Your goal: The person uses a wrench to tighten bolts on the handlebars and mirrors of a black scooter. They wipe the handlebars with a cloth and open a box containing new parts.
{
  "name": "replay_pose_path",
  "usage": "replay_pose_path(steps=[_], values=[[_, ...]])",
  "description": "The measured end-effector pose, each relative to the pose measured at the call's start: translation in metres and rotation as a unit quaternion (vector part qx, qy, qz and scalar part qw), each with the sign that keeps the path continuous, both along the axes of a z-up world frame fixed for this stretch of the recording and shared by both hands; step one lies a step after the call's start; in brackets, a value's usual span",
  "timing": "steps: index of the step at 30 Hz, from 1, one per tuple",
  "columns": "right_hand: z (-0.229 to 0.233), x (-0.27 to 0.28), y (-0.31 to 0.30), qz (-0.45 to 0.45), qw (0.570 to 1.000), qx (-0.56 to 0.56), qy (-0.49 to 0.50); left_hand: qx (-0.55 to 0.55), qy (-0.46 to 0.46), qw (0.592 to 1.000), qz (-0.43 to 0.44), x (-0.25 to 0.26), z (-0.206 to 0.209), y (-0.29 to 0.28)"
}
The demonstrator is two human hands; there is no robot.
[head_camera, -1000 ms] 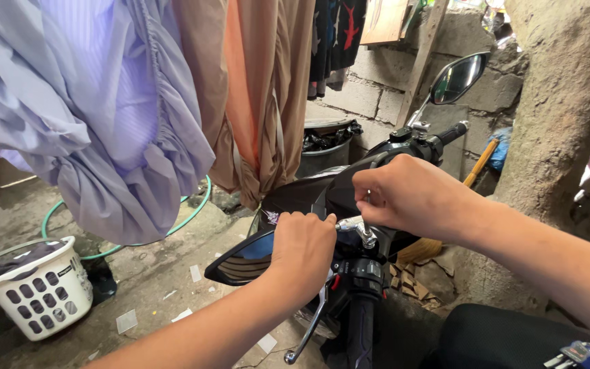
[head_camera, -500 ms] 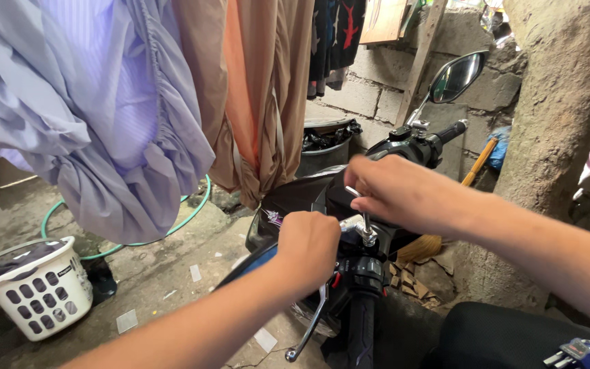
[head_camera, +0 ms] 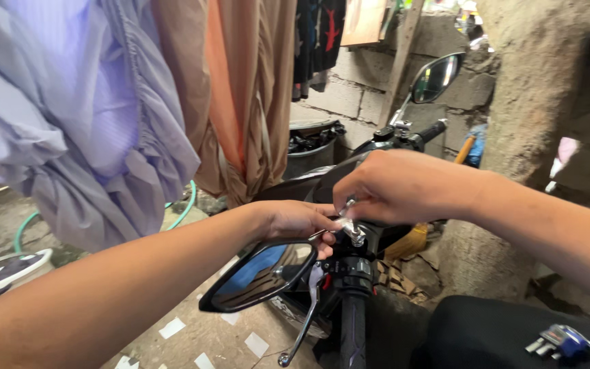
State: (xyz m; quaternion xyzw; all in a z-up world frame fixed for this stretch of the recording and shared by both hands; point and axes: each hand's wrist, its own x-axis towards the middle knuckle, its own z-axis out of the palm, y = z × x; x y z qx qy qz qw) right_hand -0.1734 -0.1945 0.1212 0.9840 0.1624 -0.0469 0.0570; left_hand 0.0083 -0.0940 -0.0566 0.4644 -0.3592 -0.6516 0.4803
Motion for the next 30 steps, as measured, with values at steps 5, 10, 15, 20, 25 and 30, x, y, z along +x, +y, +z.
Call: replay_pose_path(steps=[5, 10, 15, 20, 25, 30], values=[[-0.004, -0.011, 0.016, -0.071, 0.99, 0.118, -0.021, 0.032, -0.04, 0.998, 0.033, -0.011, 0.008, -0.017], [-0.007, -0.016, 0.032, -0.137, 0.983, 0.115, -0.043, 0.006, -0.049, 0.999, -0.02, -0.007, -0.008, -0.041], [-0.008, -0.021, 0.049, -0.234, 0.964, 0.103, -0.068, 0.018, 0.001, 1.0, -0.024, 0.002, -0.024, -0.06], [-0.003, -0.031, 0.03, -0.251, 0.968, 0.029, 0.004, 0.047, 0.041, 0.997, -0.046, 0.007, -0.033, -0.074], [0.002, -0.018, 0.007, -0.079, 0.991, 0.109, -0.006, 0.054, 0.087, 0.993, -0.052, 0.01, -0.035, -0.071], [0.01, -0.023, 0.031, -0.208, 0.971, 0.114, -0.006, 0.055, 0.077, 0.996, 0.005, -0.008, -0.032, -0.06]])
